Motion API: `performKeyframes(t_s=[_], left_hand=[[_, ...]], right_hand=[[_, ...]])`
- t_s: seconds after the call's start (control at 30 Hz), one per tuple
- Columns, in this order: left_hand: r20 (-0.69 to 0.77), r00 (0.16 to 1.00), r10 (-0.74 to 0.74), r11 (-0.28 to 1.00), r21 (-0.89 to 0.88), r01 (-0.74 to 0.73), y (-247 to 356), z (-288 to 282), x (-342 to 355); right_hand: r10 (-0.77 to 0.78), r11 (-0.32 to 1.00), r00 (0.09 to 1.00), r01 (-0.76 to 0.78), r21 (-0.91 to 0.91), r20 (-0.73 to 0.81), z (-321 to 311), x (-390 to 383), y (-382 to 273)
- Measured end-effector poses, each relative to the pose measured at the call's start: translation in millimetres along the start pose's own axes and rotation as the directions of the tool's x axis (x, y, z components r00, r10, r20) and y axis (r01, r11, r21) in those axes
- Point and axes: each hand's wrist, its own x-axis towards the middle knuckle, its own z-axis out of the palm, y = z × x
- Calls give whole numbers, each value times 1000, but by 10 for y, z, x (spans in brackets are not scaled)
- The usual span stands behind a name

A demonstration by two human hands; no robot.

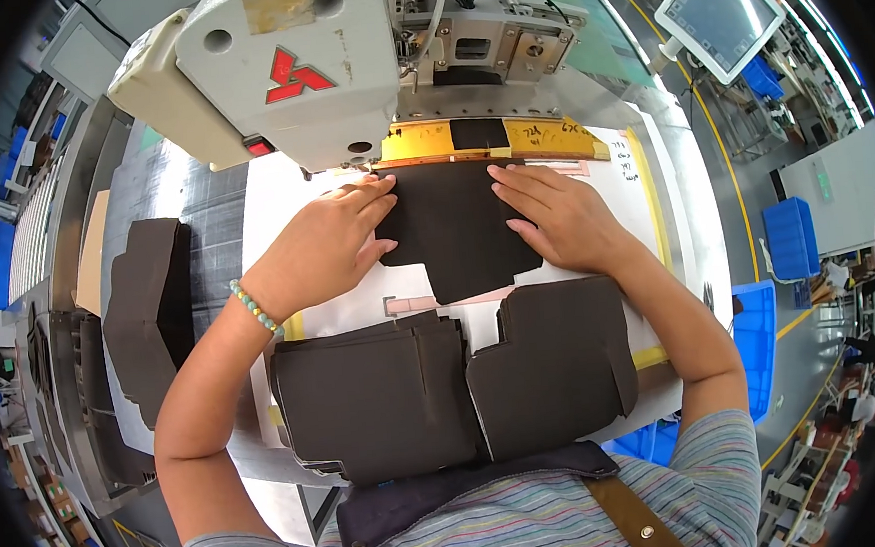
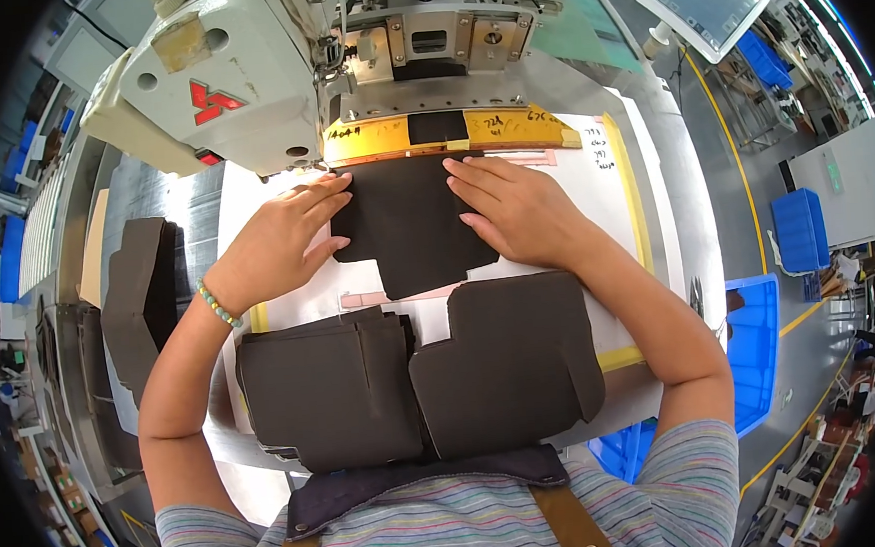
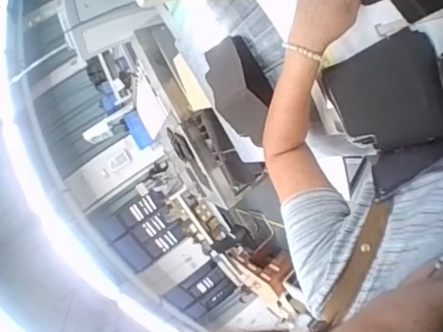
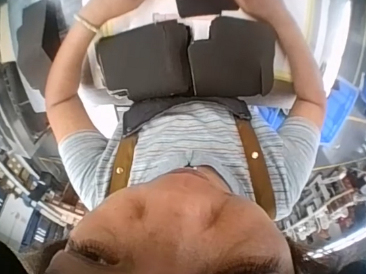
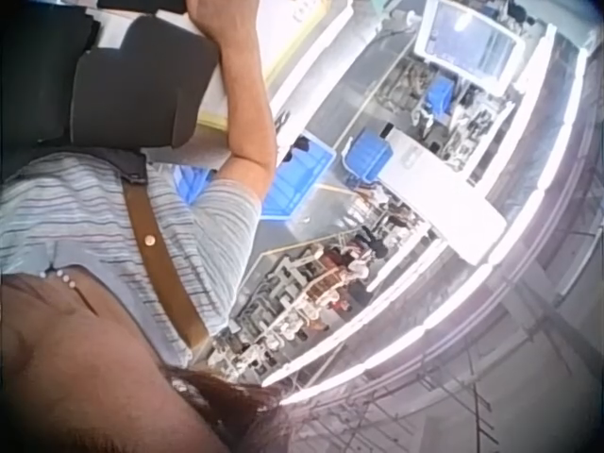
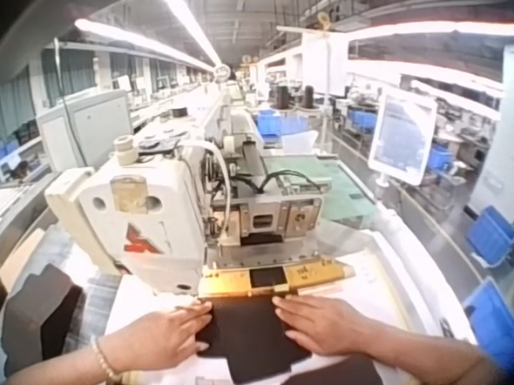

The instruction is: Sewing leather pieces together using an industrial sewing machine in a manufacturing workshop.

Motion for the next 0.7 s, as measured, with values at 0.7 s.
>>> performKeyframes(t_s=[0.7], left_hand=[[-39, 998, 39, 957, 290, -26, 266, 253, 134]], right_hand=[[-30, 999, 997, 29, 14, 70, -99, 24, -29]])
